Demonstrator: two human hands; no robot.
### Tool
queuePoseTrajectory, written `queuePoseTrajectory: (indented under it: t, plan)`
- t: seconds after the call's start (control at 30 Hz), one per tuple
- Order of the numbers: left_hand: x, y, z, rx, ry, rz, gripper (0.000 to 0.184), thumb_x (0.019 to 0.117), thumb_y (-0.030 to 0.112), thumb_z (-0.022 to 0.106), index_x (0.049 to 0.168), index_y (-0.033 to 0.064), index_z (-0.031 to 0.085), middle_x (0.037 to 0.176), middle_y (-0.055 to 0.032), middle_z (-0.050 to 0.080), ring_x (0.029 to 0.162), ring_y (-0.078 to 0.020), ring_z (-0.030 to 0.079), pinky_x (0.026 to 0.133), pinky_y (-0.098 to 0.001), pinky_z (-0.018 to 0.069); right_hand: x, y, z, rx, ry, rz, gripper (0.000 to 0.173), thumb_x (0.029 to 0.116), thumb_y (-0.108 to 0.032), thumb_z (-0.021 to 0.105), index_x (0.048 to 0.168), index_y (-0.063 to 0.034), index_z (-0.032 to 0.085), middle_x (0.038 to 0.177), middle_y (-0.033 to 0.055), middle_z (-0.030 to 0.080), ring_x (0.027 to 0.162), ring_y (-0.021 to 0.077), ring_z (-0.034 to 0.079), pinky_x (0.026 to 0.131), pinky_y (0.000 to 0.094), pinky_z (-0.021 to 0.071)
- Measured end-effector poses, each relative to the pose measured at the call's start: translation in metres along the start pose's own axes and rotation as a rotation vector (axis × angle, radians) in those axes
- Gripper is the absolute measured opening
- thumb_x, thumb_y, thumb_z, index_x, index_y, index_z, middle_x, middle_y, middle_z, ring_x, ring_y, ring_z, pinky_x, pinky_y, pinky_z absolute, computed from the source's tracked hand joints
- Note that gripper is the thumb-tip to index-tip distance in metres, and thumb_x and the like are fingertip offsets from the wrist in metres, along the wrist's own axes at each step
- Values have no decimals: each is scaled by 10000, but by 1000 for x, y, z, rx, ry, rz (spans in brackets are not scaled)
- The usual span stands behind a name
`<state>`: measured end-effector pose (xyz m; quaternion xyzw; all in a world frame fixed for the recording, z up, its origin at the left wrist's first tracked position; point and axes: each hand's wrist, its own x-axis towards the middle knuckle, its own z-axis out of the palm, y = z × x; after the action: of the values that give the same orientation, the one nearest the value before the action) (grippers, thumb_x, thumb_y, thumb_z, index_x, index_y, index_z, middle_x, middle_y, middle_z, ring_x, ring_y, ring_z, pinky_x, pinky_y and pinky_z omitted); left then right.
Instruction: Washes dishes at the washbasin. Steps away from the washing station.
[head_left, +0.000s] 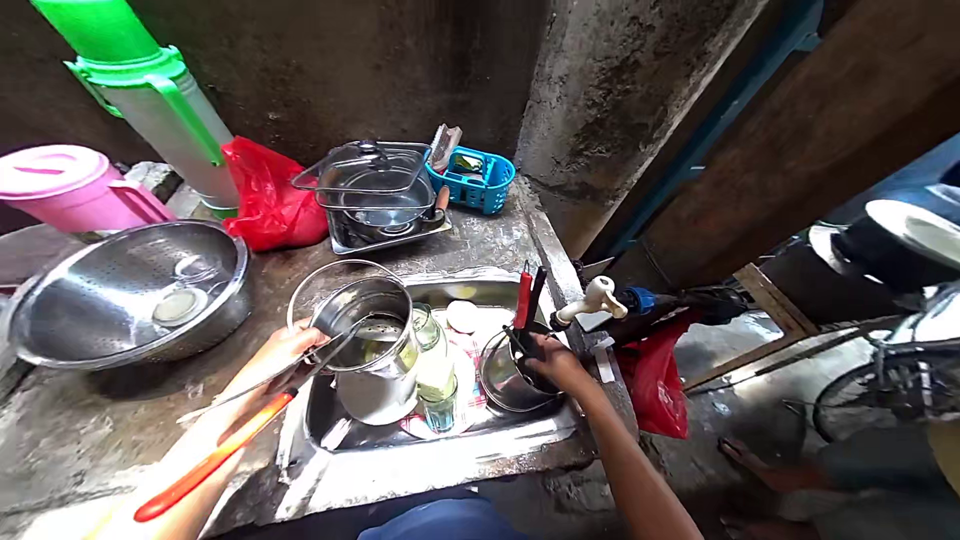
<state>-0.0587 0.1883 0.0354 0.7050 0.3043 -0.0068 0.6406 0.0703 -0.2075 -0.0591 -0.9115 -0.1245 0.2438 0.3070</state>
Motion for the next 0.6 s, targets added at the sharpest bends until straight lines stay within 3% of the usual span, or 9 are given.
queuePoseTrajectory:
  t: [0.07, 0.2, 0.23, 0.3, 0.33, 0.4, 0.47, 0.53, 0.6]
  plan:
    - [-1, 3, 1, 56, -8, 46, 139, 987, -42, 490, 1073, 19, 580, 757, 31, 580, 607, -10, 574, 562, -173, 505, 15, -11, 10, 281, 142, 7, 465, 928, -27, 681, 1366, 60, 554, 1282, 222, 644, 1177, 249, 633, 1050, 388, 484]
    - [-6, 15, 21, 19, -61, 216, 183, 925, -97, 515, 992, 41, 614, 725, 92, 598, 610, 38, 558, 593, -146, 489, 17, -20, 14, 478, 333, 62, 320, 968, -33, 638, 1264, 88, 612, 1142, 207, 685, 971, 186, 667, 888, 345, 538]
    - [-4, 18, 28, 21, -81, 246, 183, 905, -104, 531, 979, 41, 615, 727, 93, 603, 614, 39, 559, 601, -148, 492, 17, -18, 12, 529, 355, 92, 269, 987, -41, 617, 1219, 97, 624, 1059, 178, 689, 880, 158, 662, 820, 323, 553]
    - [4, 22, 42, 95, -142, 294, 152, 886, -76, 569, 992, 19, 621, 760, 75, 599, 645, 31, 555, 638, -164, 488, 13, -18, 6, 618, 315, 132, 158, 1023, -76, 587, 1081, 59, 644, 823, 37, 647, 664, 56, 604, 643, 234, 534]
    - [8, 25, 50, 132, -171, 295, 156, 899, -60, 580, 1034, -4, 633, 795, 46, 610, 666, 15, 561, 653, -180, 490, 8, -18, 3, 646, 247, 109, 149, 1028, -70, 575, 1071, 53, 648, 802, 19, 654, 645, 47, 610, 628, 225, 536]
    - [11, 30, 69, 147, -225, 240, 208, 947, -40, 565, 1142, -18, 636, 857, -10, 634, 678, -22, 578, 634, -197, 494, -4, -20, -4, 621, 113, 36, 185, 1035, -59, 549, 1155, 48, 641, 923, 45, 688, 749, 65, 650, 701, 242, 555]
    - [16, 31, 86, 75, -273, 145, 241, 978, -34, 531, 1202, -7, 617, 878, -53, 650, 659, -67, 619, 590, -217, 534, -16, -18, -9, 505, 88, -19, 265, 1025, -55, 550, 1253, 59, 619, 1109, 125, 688, 911, 117, 669, 822, 285, 549]
    - [22, 28, 97, 8, -312, 83, 245, 986, -30, 513, 1208, 2, 609, 868, -61, 654, 649, -92, 634, 577, -234, 549, -26, -10, -13, 352, 103, -47, 314, 1033, -79, 540, 1298, 72, 617, 1239, 200, 671, 1073, 197, 673, 972, 359, 525]
    - [26, 25, 104, -32, -326, 61, 227, 986, -31, 506, 1182, 8, 613, 850, -59, 653, 642, -101, 635, 566, -239, 546, -41, -6, -16, 243, 112, -41, 329, 1035, -112, 526, 1295, 60, 633, 1261, 222, 671, 1162, 266, 655, 1053, 445, 480]
